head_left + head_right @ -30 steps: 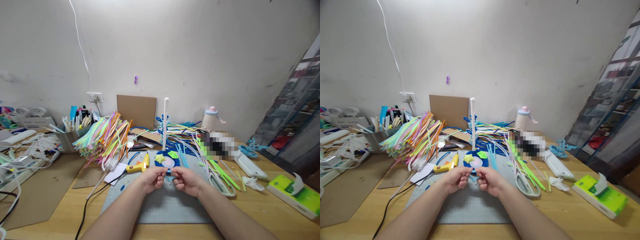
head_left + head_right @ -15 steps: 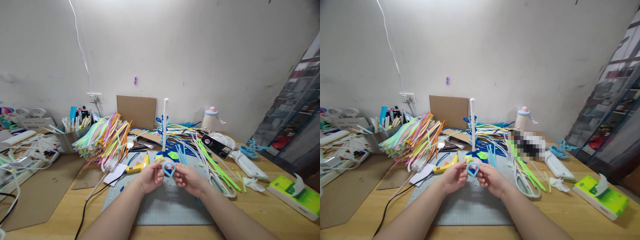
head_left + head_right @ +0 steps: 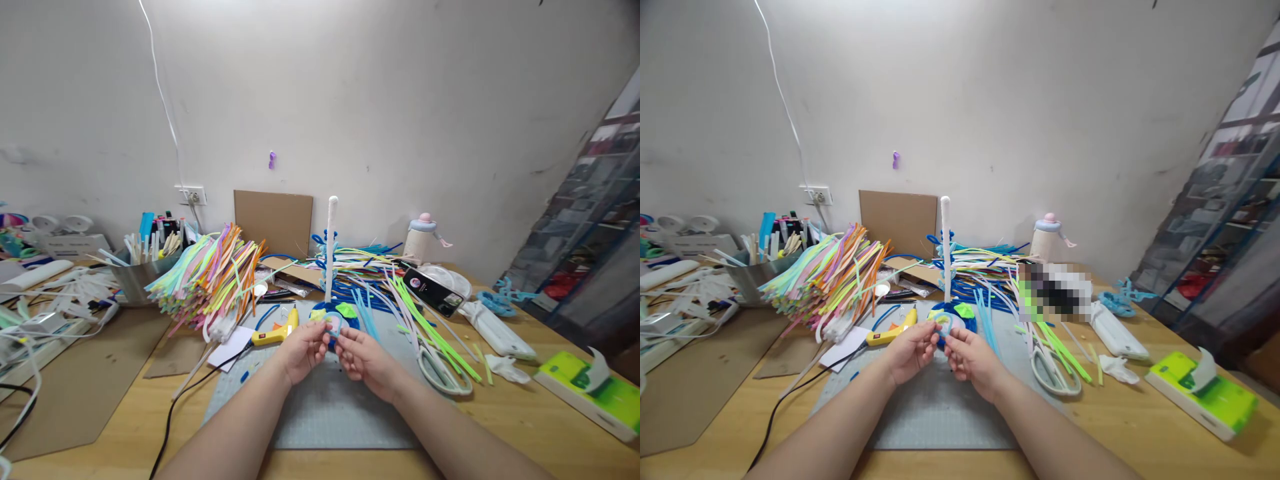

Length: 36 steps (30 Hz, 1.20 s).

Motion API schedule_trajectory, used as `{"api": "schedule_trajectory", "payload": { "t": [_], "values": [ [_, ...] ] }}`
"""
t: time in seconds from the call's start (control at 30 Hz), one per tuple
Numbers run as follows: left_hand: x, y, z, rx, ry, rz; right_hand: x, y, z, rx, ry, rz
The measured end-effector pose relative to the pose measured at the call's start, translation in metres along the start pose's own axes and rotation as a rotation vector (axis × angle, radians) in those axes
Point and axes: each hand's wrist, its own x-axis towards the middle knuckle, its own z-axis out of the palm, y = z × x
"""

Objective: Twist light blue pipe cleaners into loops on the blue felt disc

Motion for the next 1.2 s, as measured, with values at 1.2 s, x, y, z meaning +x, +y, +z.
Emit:
{"api": "schedule_trajectory", "payload": {
  "t": [1.2],
  "values": [
    [0.001, -0.014, 0.007, 0.348, 0.124, 0.332, 0.003, 0.013, -0.003, -0.569, 0.117, -0.243]
  ]
}}
